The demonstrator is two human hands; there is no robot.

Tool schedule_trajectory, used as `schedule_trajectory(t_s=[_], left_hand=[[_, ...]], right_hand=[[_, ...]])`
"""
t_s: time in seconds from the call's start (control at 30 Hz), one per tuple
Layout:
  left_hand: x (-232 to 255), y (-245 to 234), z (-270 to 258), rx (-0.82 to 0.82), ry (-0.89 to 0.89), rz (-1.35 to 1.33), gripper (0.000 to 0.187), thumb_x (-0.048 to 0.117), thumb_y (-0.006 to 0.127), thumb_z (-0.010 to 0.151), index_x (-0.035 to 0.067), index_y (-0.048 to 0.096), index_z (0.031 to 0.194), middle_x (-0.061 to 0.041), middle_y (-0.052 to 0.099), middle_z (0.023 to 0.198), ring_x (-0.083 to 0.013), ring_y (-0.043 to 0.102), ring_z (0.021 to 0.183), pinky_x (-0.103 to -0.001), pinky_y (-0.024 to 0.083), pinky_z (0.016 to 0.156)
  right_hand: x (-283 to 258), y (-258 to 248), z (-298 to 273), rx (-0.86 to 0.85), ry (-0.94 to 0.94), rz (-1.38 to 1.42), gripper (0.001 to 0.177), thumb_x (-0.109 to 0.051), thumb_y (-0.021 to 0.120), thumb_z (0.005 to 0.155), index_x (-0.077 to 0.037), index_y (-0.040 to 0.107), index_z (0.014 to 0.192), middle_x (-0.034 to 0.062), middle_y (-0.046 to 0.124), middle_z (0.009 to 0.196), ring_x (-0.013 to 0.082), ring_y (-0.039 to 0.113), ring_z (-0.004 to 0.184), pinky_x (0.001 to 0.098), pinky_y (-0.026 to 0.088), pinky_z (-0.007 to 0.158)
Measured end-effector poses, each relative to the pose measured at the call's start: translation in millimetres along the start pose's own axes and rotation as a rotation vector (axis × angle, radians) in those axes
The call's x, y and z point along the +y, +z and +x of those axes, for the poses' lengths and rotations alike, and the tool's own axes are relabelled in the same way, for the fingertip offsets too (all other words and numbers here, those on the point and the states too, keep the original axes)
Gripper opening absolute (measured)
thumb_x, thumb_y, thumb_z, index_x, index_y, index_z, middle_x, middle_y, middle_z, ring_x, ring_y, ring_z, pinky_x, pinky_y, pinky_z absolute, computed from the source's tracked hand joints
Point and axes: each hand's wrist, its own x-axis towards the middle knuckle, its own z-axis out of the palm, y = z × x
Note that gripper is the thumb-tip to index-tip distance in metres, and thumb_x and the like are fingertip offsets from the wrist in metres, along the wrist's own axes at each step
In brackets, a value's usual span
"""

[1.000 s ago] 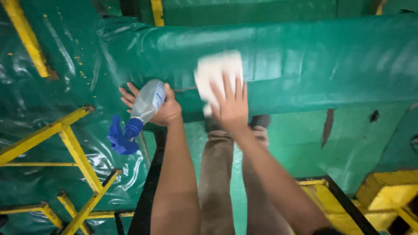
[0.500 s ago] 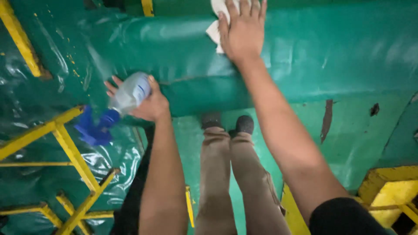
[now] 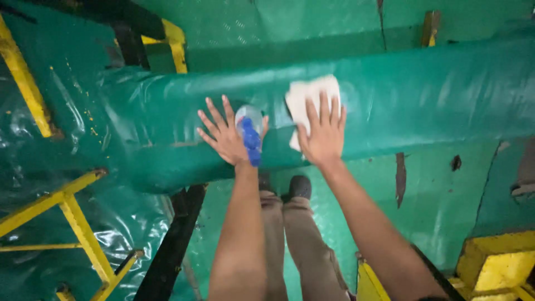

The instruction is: Clean and wipe down various gym weight benches using a spray bottle and cloth.

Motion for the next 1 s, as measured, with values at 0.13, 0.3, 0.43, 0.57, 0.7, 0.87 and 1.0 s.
schedule_trajectory(t_s=[0.13, 0.3, 0.43, 0.57, 0.7, 0.87, 1.0], left_hand=[[5, 1, 3, -0.03, -0.029, 0.023, 0.119, 0.086, 0.066, 0.068, 0.025, 0.032, 0.164, -0.012, 0.019, 0.171, -0.042, 0.02, 0.155, -0.065, 0.016, 0.123], [4, 4, 3, 0.004, -0.024, -0.013, 0.118, 0.085, 0.067, 0.067, 0.025, 0.033, 0.163, -0.012, 0.022, 0.171, -0.0434, 0.025, 0.154, -0.065, 0.018, 0.122], [4, 4, 5, 0.033, 0.004, -0.029, 0.119, 0.085, 0.068, 0.067, 0.023, 0.034, 0.163, -0.014, 0.024, 0.17, -0.0456, 0.027, 0.153, -0.066, 0.018, 0.121], [4, 1, 8, 0.014, -0.008, -0.008, 0.118, 0.084, 0.066, 0.065, 0.021, 0.037, 0.161, -0.015, 0.026, 0.169, -0.0464, 0.027, 0.152, -0.066, 0.018, 0.12], [7, 1, 5, 0.018, -0.019, -0.012, 0.113, 0.084, 0.063, 0.07, 0.021, 0.04, 0.161, -0.016, 0.028, 0.169, -0.0459, 0.027, 0.152, -0.066, 0.017, 0.122], [6, 2, 1, 0.047, 0.01, -0.014, 0.107, 0.084, 0.06, 0.078, 0.019, 0.042, 0.162, -0.017, 0.029, 0.17, -0.0454, 0.026, 0.155, -0.065, 0.015, 0.124], [7, -2, 1, 0.018, 0.006, -0.039, 0.108, 0.084, 0.059, 0.08, 0.017, 0.041, 0.162, -0.017, 0.027, 0.17, -0.0463, 0.023, 0.155, -0.064, 0.013, 0.124]], right_hand=[[-7, -1, 98, 0.001, -0.001, 0.003, 0.063, -0.041, 0.057, 0.101, -0.016, 0.046, 0.158, 0.0191, 0.035, 0.164, 0.047, 0.03, 0.15, 0.0635, 0.019, 0.122], [-13, 1, 92, 0.032, -0.033, -0.003, 0.058, -0.032, 0.057, 0.102, -0.013, 0.046, 0.156, 0.0175, 0.035, 0.165, 0.0441, 0.032, 0.151, 0.0613, 0.019, 0.126], [-5, 14, -46, -0.097, 0.034, 0.053, 0.073, -0.033, 0.063, 0.087, -0.016, 0.042, 0.155, 0.0218, 0.027, 0.164, 0.0482, 0.024, 0.15, 0.065, 0.017, 0.121], [25, 23, -92, -0.255, 0.049, -0.067, 0.076, -0.042, 0.067, 0.081, -0.024, 0.042, 0.151, 0.0175, 0.028, 0.162, 0.0457, 0.024, 0.148, 0.0705, 0.015, 0.116], [37, -15, 22, -0.064, -0.017, -0.042, 0.069, -0.044, 0.059, 0.092, -0.017, 0.043, 0.154, 0.0204, 0.029, 0.164, 0.0459, 0.03, 0.147, 0.0683, 0.021, 0.118], [33, -6, 99, -0.05, 0.118, -0.05, 0.058, -0.04, 0.054, 0.105, -0.019, 0.044, 0.158, 0.0145, 0.032, 0.166, 0.0415, 0.031, 0.153, 0.0643, 0.021, 0.124], [19, -14, 14, 0.011, 0.101, 0.025, 0.064, -0.037, 0.055, 0.102, -0.019, 0.039, 0.162, 0.0189, 0.025, 0.171, 0.0447, 0.024, 0.156, 0.0639, 0.018, 0.126]])
